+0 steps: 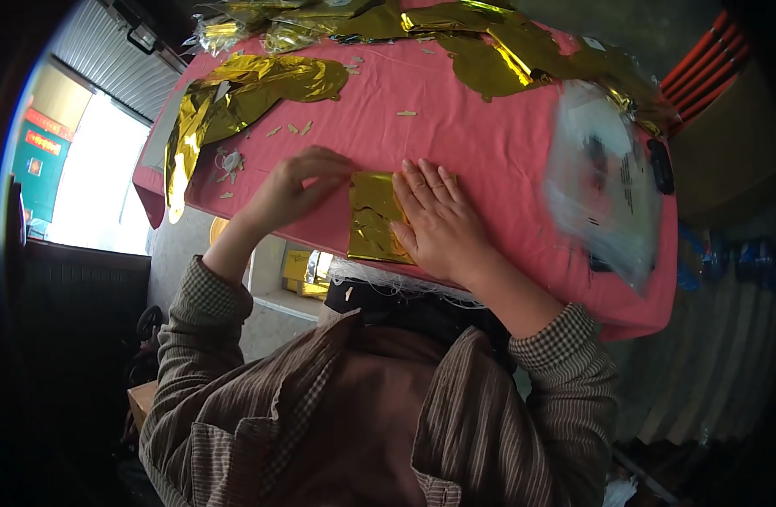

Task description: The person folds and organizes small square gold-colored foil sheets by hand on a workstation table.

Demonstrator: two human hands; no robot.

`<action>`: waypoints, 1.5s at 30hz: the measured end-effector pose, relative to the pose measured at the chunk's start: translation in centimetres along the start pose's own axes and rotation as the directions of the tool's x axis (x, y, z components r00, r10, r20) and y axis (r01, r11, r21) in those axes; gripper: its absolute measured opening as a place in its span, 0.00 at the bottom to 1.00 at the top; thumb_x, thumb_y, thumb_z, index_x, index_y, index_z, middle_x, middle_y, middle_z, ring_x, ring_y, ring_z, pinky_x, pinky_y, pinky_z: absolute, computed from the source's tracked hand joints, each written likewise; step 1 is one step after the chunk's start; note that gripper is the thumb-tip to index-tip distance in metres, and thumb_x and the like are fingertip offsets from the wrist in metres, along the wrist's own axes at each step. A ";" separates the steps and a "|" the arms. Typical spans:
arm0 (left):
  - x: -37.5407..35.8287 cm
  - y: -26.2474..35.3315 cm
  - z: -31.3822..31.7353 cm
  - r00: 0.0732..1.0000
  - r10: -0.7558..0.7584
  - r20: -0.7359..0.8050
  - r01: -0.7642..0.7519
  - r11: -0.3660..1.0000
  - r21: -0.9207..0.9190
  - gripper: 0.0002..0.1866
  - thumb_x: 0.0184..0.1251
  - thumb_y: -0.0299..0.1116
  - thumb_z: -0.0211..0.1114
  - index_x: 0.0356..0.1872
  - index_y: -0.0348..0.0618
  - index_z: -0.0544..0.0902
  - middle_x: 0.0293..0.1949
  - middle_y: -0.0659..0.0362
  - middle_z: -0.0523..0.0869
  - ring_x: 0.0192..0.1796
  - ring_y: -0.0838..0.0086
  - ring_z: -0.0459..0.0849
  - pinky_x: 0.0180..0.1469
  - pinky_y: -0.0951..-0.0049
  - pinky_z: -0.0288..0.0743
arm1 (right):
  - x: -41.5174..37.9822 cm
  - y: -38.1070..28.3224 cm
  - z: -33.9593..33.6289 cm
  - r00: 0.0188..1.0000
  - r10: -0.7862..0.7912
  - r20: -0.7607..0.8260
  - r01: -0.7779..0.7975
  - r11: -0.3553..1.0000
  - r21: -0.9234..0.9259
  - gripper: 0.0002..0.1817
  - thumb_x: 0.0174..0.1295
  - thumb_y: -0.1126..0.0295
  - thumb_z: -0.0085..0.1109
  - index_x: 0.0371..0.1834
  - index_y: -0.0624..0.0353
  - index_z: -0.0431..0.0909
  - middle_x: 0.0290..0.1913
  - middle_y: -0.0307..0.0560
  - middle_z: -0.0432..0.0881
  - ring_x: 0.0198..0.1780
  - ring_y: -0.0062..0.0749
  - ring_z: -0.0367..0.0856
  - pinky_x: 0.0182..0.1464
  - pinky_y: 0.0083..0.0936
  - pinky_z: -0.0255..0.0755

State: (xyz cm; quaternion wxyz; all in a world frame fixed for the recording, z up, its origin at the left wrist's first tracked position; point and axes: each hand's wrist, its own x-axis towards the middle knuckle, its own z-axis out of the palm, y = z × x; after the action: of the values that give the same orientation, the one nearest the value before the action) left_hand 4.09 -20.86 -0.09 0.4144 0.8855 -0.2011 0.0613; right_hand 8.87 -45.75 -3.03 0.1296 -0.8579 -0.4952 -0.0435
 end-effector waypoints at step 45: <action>2.4 -1.4 1.7 0.893 0.422 0.155 -0.437 0.731 0.524 0.06 0.46 0.26 0.64 0.26 0.42 0.76 0.32 0.59 0.78 0.35 0.65 0.78 0.34 0.67 0.76 | -0.1 0.2 0.5 1.000 0.011 -0.022 -0.010 1.000 0.023 0.31 0.64 0.56 0.44 0.68 0.58 0.57 0.71 0.56 0.53 0.73 0.45 0.48 0.73 0.40 0.38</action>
State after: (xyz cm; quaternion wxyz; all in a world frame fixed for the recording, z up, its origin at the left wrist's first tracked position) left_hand 6.74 -22.08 -1.48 0.1167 0.8961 -0.3793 0.1987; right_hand 8.96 -45.78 -3.59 0.1450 -0.8585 -0.4897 -0.0466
